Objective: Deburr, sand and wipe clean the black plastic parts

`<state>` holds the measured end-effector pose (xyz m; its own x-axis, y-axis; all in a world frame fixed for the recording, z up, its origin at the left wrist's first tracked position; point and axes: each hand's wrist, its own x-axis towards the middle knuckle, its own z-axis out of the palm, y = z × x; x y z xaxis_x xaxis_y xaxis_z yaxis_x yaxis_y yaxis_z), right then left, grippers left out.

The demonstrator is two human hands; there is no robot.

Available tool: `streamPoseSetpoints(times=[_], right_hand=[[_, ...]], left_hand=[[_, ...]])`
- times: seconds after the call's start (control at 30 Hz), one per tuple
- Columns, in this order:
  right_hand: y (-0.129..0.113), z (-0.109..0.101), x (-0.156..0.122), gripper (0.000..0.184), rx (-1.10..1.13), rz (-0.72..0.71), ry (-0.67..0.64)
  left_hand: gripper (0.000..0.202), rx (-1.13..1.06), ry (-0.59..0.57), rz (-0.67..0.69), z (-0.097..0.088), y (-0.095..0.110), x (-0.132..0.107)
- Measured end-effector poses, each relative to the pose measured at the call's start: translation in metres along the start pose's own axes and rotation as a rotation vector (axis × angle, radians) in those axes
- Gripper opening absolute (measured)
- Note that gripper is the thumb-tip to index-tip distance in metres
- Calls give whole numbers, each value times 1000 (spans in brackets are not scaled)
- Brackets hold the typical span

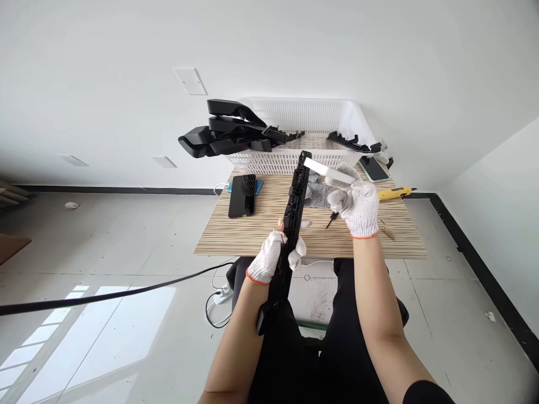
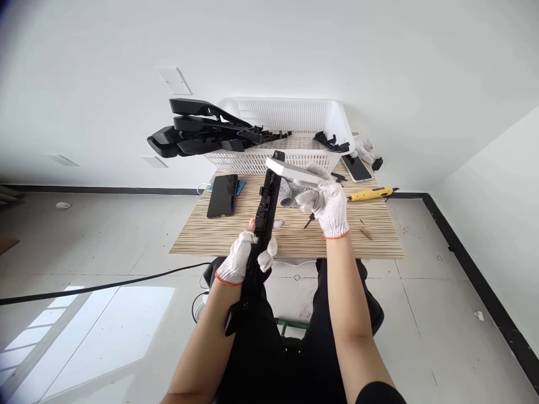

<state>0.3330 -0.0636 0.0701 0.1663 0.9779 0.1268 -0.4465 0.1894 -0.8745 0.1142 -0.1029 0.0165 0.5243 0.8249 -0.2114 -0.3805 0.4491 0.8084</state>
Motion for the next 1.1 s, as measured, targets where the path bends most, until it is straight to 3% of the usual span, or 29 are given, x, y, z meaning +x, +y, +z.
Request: streamPoseSetpoints(times=[0.1, 0.3, 0.43, 0.57, 0.67, 0.8, 0.9, 1.03, 1.1], right_hand=[[11, 14, 7, 50, -9, -45, 2], [37, 26, 17, 56, -99, -166, 199], [38, 26, 17, 54, -149, -78, 77], [34, 28, 16, 39, -159, -116, 218], [31, 28, 14, 32, -217, -30, 96], [29, 25, 14, 30, -197, -62, 226], [28, 24, 12, 33, -223, 15, 93], [28, 24, 12, 32, -179, -57, 193], [30, 24, 13, 31, -179, -25, 104]], left_hand=[[68, 9, -11, -3, 0, 0, 0], [71, 25, -32, -5, -3, -4, 2], [72, 32, -25, -1, -2, -3, 1], [70, 27, -26, -6, -2, -3, 0], [70, -7, -4, -24, -2, -3, 1], [69, -26, -34, -5, -1, -2, 1], [70, -40, -21, -2, 0, -1, 1], [70, -20, -25, -6, 2, 1, 1], [71, -15, -25, -10, 2, 0, 1]])
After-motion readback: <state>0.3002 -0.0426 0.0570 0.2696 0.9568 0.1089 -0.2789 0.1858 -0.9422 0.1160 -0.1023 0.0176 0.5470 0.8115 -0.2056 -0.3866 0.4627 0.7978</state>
